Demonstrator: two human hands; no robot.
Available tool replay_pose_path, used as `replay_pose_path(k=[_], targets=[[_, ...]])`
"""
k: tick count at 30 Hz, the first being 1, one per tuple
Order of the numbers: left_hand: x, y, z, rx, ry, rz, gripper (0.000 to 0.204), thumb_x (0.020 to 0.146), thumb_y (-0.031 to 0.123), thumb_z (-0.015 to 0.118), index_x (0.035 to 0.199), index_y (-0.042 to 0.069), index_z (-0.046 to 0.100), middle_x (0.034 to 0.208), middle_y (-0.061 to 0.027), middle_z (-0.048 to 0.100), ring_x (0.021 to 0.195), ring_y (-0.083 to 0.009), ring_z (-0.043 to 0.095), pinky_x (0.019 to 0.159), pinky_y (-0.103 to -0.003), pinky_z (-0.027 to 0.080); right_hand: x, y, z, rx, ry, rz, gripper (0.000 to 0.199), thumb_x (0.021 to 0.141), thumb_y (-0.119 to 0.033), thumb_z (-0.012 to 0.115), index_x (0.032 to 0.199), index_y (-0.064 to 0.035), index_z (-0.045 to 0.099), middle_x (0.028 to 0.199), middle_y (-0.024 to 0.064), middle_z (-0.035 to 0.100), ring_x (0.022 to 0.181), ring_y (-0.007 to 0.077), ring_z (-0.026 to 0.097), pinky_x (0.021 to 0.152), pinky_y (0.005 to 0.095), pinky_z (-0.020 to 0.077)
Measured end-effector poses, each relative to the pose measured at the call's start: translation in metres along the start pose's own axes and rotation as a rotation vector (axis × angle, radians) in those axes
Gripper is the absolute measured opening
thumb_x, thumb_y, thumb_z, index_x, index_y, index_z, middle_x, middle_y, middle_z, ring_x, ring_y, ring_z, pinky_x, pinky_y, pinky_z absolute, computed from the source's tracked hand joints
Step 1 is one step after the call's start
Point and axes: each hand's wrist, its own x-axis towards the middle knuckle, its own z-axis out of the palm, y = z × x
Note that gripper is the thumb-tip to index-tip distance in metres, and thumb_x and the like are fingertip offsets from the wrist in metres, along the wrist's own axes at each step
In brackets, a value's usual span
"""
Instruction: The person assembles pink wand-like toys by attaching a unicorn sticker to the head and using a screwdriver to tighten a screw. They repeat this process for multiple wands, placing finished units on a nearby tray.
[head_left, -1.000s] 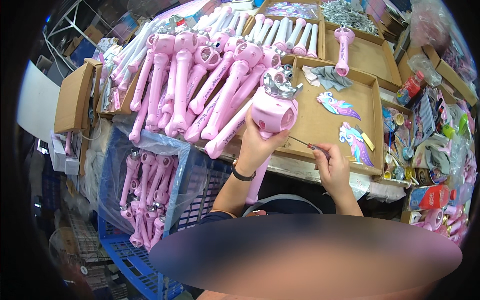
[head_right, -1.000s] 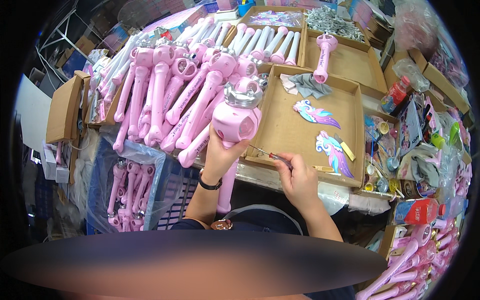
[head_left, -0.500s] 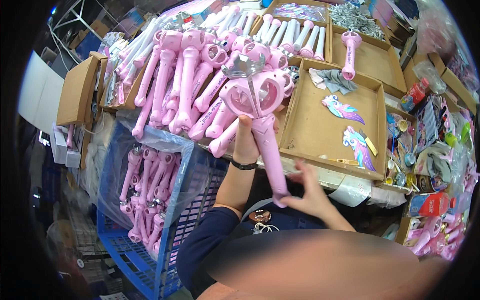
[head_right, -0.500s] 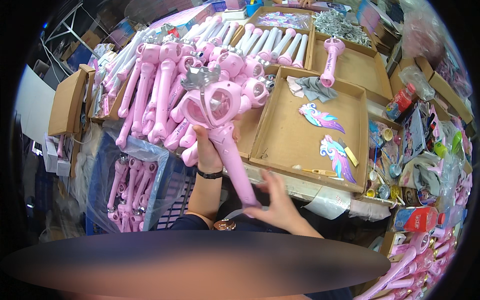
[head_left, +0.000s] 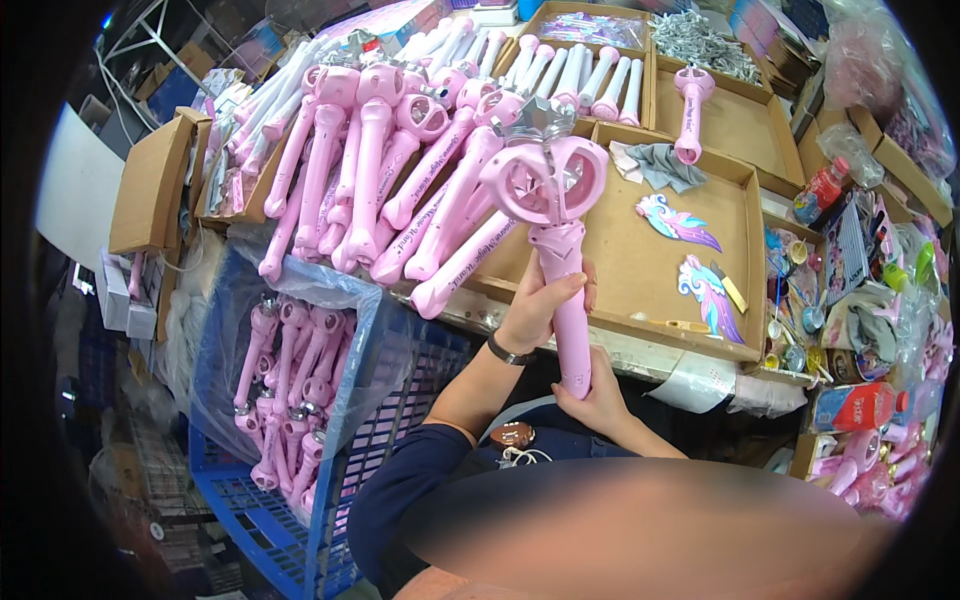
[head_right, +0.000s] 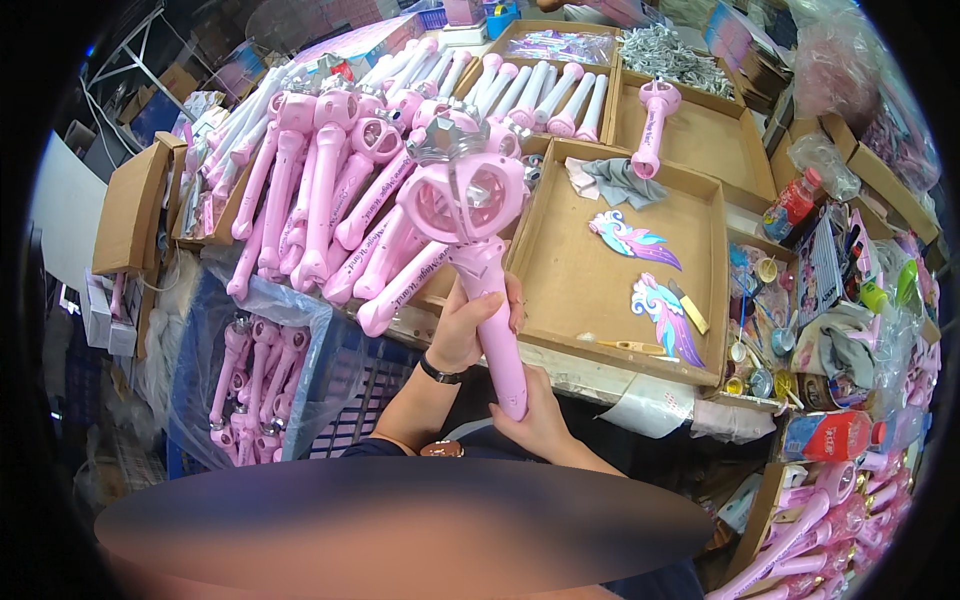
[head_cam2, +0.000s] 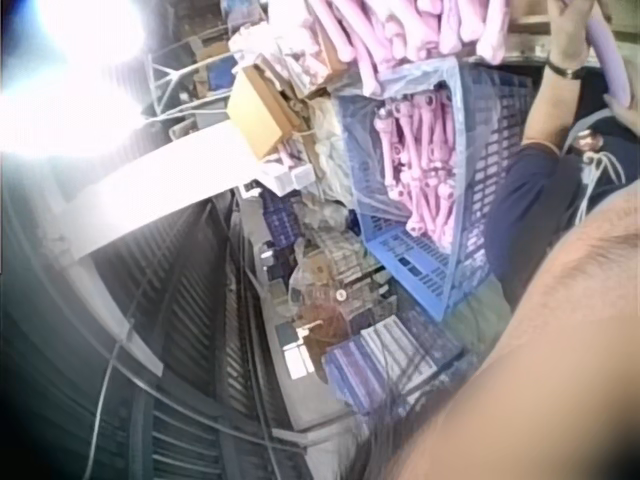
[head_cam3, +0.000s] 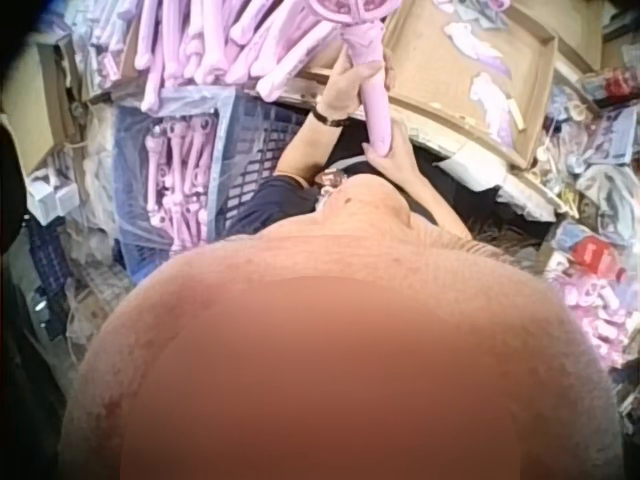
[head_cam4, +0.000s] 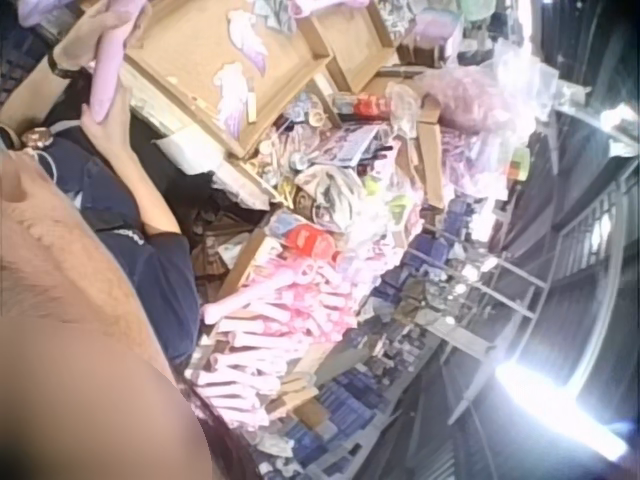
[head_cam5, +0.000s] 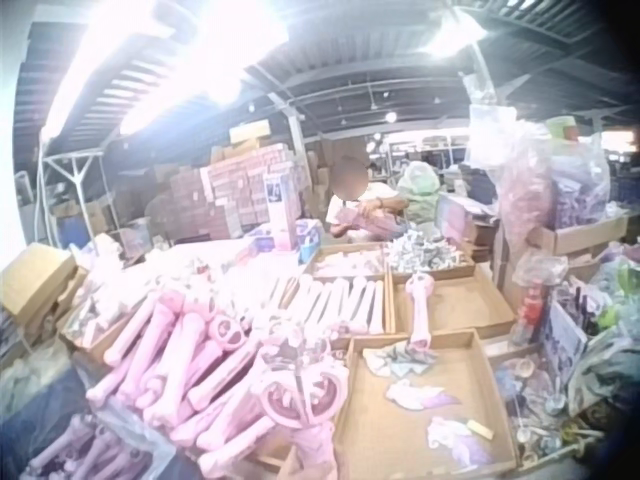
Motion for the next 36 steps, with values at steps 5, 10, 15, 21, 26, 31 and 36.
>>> replay_pose_path(k=[5, 10, 15, 21, 26, 31, 36], targets=[[0.000, -0.006, -0.001, -0.064, 0.051, 0.010, 0.045, 0.080, 0.012, 0.060, 0.117, 0.007, 0.035, 0.090, -0.0095, 0.053, 0.067, -0.0170, 0.057, 0.058, -0.029, 0.048, -0.001, 0.005, 0.003, 0.027, 0.035, -0.026, 0.051, 0.068, -0.012, 0.071, 0.110, -0.0002, 0.045, 0.095, 0.0133, 0.046, 0.086, 0.0252, 0.049, 0.078, 0.0338, 0.0411], [0.001, -0.001, -0.002, -0.018, 0.002, -0.012, 0.044, 0.084, 0.027, 0.059, 0.117, 0.006, 0.038, 0.090, -0.0099, 0.055, 0.069, -0.0174, 0.058, 0.059, -0.029, 0.047, -0.004, 0.007, 0.003, 0.037, 0.005, -0.015, 0.052, 0.068, -0.012, 0.071, 0.111, -0.0003, 0.044, 0.095, 0.0129, 0.046, 0.087, 0.0249, 0.048, 0.079, 0.0340, 0.0408], [0.023, 0.024, -0.009, 0.085, 0.008, 0.266, 0.091, 0.069, 0.078, 0.045, 0.115, 0.000, 0.050, 0.091, -0.0104, 0.060, 0.076, -0.0194, 0.060, 0.068, -0.031, 0.049, -0.007, 0.006, 0.003, 0.066, -0.033, -0.074, 0.053, 0.068, -0.013, 0.071, 0.112, 0.0006, 0.045, 0.097, 0.0140, 0.047, 0.090, 0.0266, 0.048, 0.082, 0.0351, 0.0399], [0.013, 0.013, -0.001, 0.112, 0.030, 0.142, 0.075, 0.073, 0.063, 0.058, 0.113, -0.001, 0.049, 0.102, -0.0146, 0.057, 0.076, -0.0203, 0.061, 0.060, -0.031, 0.049, -0.004, 0.005, 0.002, 0.015, 0.007, -0.055, 0.054, 0.067, -0.013, 0.071, 0.113, 0.0010, 0.045, 0.100, 0.0145, 0.047, 0.092, 0.0275, 0.048, 0.084, 0.0358, 0.0399], [0.004, 0.004, -0.006, -0.010, 0.011, 0.006, 0.038, 0.075, 0.020, 0.065, 0.100, -0.003, 0.048, 0.087, -0.0108, 0.053, 0.062, -0.0179, 0.057, 0.055, -0.030, 0.048, -0.005, 0.005, 0.003, 0.036, 0.013, -0.031, 0.055, 0.068, -0.013, 0.070, 0.114, 0.0007, 0.043, 0.099, 0.0141, 0.046, 0.092, 0.0273, 0.048, 0.083, 0.0355, 0.0399], [0.003, 0.001, -0.005, 0.041, -0.005, 0.012, 0.041, 0.075, 0.026, 0.066, 0.099, -0.002, 0.048, 0.083, -0.0102, 0.053, 0.060, -0.0172, 0.056, 0.052, -0.028, 0.047, -0.006, 0.008, 0.003, 0.015, 0.008, -0.061, 0.057, 0.068, -0.014, 0.071, 0.115, 0.0009, 0.043, 0.100, 0.0145, 0.046, 0.092, 0.0277, 0.047, 0.084, 0.0352, 0.0396], [0.012, 0.011, -0.004, -0.030, 0.058, 0.194, 0.073, 0.077, 0.064, 0.052, 0.108, -0.002, 0.049, 0.087, -0.0120, 0.059, 0.059, -0.0154, 0.055, 0.050, -0.026, 0.044, -0.004, 0.004, -0.003, -0.040, -0.113, -0.202, 0.055, 0.071, -0.014, 0.069, 0.118, 0.0023, 0.045, 0.102, 0.0158, 0.049, 0.091, 0.0273, 0.051, 0.081, 0.0352, 0.0421]])
